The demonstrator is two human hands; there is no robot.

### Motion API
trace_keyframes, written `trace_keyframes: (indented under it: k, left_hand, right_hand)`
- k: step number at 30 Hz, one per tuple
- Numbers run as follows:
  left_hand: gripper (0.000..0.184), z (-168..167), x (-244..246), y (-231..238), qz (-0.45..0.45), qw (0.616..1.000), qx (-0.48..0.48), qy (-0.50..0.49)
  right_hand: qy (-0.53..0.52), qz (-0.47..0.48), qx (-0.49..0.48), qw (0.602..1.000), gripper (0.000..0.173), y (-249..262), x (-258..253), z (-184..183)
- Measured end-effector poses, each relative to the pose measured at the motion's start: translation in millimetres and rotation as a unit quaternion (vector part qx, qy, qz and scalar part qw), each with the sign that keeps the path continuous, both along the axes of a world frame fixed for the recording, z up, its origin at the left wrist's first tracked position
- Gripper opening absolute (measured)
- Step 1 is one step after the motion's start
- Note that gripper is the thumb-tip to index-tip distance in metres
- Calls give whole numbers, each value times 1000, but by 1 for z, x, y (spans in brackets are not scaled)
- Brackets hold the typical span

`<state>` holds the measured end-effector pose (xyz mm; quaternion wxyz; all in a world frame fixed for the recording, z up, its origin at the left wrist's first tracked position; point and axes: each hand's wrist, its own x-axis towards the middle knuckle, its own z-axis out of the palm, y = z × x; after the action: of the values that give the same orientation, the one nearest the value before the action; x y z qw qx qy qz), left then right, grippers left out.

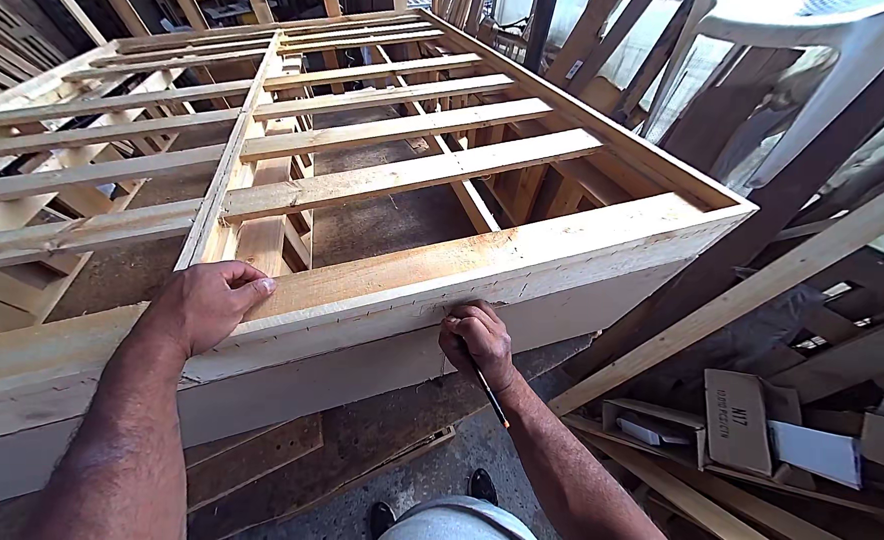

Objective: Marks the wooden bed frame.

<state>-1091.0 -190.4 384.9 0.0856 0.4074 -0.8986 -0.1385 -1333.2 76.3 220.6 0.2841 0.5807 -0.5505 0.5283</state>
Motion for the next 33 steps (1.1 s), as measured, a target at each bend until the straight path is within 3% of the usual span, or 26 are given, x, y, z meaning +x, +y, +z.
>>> trace_keyframes:
  k: [9, 17, 24, 33]
  left_hand:
    - [30, -9, 4, -5, -16, 1000, -7, 19]
    - [29, -8, 4, -5, -12, 1000, -7, 14]
    - [30, -8, 4, -5, -7, 1000, -10, 7]
    - [28, -7, 3, -2, -6, 1000, -7, 18]
  right_hand:
    - [50, -6, 32, 998, 11, -2, 2, -1]
    - [-27, -7, -28, 999, 3, 5, -5, 4]
    - [8, -23, 9, 1000, 7, 7, -9, -6]
    - [-14, -29, -28, 999, 3, 9, -12, 3]
